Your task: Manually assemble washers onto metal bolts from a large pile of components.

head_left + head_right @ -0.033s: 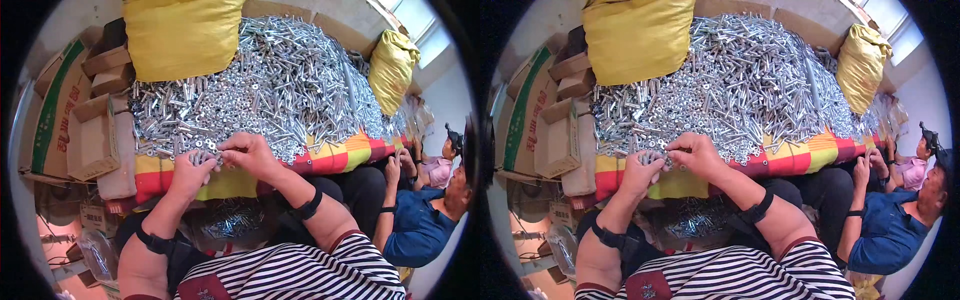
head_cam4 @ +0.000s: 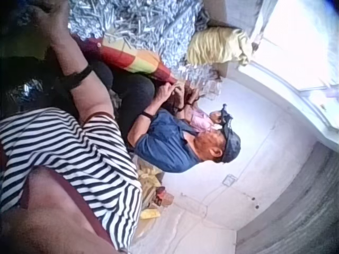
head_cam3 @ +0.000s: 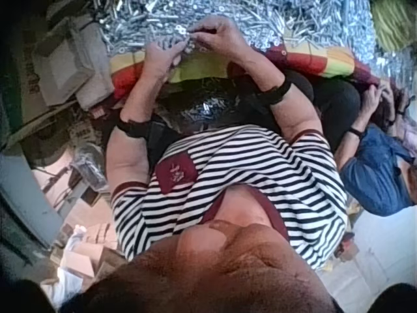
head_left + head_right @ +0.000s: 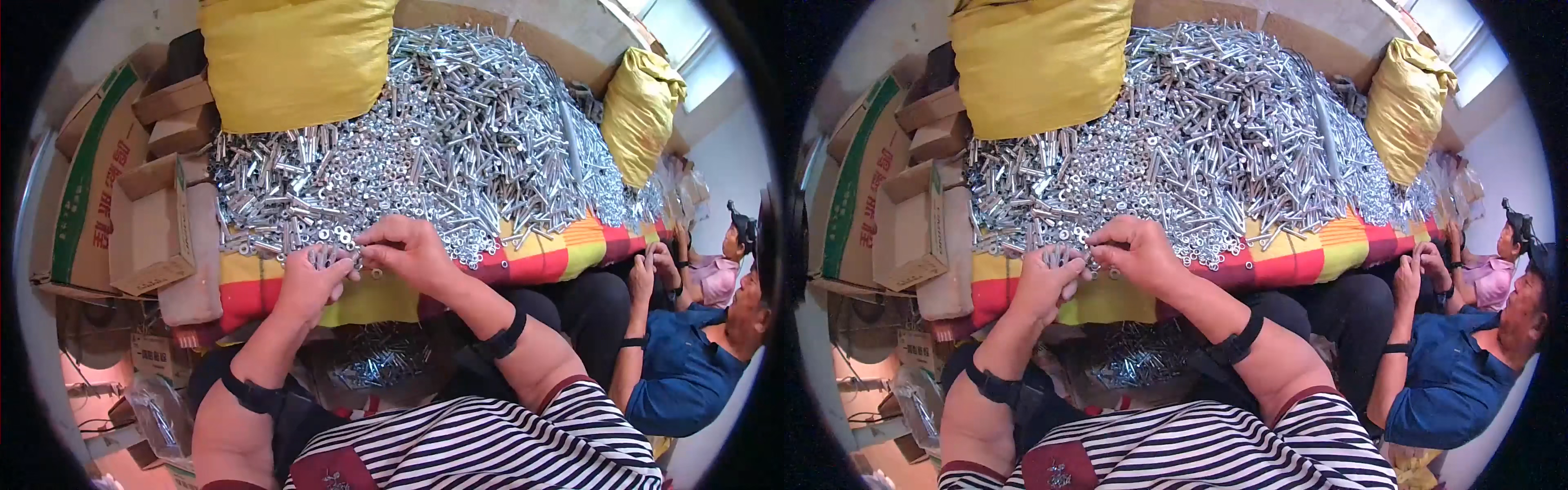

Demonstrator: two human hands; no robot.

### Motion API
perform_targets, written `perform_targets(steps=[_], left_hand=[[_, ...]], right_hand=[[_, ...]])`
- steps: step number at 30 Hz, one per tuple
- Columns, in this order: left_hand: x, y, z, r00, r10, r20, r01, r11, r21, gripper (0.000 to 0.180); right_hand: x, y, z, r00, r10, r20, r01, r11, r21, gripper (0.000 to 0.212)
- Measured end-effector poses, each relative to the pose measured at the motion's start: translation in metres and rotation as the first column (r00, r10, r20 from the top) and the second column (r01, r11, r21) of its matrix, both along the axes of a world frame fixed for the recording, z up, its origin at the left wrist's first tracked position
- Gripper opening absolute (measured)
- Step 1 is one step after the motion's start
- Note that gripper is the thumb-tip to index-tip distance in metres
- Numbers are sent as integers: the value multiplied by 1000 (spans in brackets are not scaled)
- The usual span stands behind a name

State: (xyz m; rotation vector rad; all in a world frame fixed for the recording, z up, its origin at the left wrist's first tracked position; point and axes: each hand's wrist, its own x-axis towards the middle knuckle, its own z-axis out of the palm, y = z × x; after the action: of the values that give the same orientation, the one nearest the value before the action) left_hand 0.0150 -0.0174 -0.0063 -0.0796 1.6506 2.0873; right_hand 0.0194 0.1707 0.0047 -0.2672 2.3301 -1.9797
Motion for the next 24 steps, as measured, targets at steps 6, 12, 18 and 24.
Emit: perform_targets(steps=[6,12,18,24], left_hand=[[-10,-1,-2,940,-195,279,136,966,219,8],[-21,-5,3,929,-255,268,194,952,235,8],[-20,-4,10,971,-183,151,164,978,132,7],[-19,-8,4,992,-129,-14,129,991,16,7]], right_hand=[[4,6,-10,963,-16,-269,16,1000,-4,19],[3,6,-8,966,-71,-247,63,997,-42,18],[2,-1,-1,997,-81,9,82,992,-94,8],[-8,-7,0,999,-13,53,10,998,56,22]])
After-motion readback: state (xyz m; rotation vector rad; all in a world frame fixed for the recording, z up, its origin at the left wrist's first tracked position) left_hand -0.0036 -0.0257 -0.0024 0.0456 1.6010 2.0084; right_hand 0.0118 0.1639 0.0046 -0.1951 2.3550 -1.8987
